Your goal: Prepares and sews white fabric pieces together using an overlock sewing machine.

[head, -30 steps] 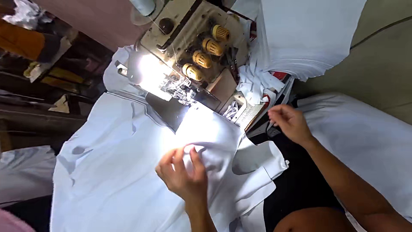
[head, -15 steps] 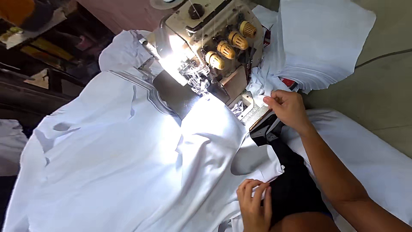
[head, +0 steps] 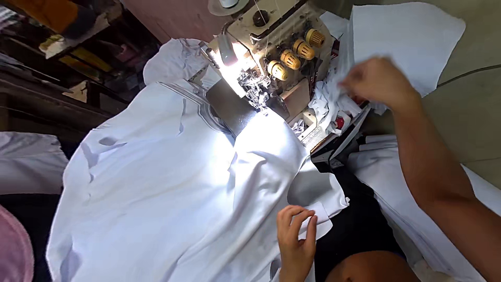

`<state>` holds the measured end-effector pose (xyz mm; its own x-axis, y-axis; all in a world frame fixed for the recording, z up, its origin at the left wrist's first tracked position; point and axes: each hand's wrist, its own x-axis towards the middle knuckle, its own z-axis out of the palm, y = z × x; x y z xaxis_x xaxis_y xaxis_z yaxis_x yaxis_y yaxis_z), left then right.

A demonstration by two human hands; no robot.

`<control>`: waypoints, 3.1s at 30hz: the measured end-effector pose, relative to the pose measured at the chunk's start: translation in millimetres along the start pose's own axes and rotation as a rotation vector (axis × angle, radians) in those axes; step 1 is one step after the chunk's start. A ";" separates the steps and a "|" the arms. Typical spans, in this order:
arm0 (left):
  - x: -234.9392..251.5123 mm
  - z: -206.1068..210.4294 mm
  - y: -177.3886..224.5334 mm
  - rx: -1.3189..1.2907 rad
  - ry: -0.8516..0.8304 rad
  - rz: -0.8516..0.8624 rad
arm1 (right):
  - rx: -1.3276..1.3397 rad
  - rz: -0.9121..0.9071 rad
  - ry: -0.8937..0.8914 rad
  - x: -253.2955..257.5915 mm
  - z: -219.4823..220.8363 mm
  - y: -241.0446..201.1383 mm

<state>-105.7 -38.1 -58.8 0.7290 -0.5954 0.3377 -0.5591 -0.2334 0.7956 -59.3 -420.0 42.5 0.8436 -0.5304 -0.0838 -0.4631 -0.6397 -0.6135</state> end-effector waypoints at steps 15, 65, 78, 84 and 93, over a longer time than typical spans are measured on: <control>161.9 100.2 31.5 -0.972 -0.538 -0.634 | 0.559 -0.064 -0.111 -76.2 35.6 13.9; 212.0 -31.2 -6.9 0.434 0.090 -0.048 | 0.841 -0.326 -0.003 -136.6 148.5 9.9; 187.8 -2.5 -7.4 0.574 0.224 0.157 | 1.189 -0.217 -0.061 -87.3 161.5 -48.8; 192.4 -4.0 -11.3 0.556 0.241 0.162 | 1.249 -0.080 0.071 -47.2 168.0 -79.6; 225.7 -43.0 -37.8 0.592 0.152 0.028 | 1.010 -0.152 0.135 -63.4 173.8 -106.2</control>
<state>96.9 -130.7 8.9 0.7344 -0.5015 0.4574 -0.6719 -0.6324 0.3856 -16.3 -221.8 -23.5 0.8080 -0.5805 0.1007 0.1432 0.0277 -0.9893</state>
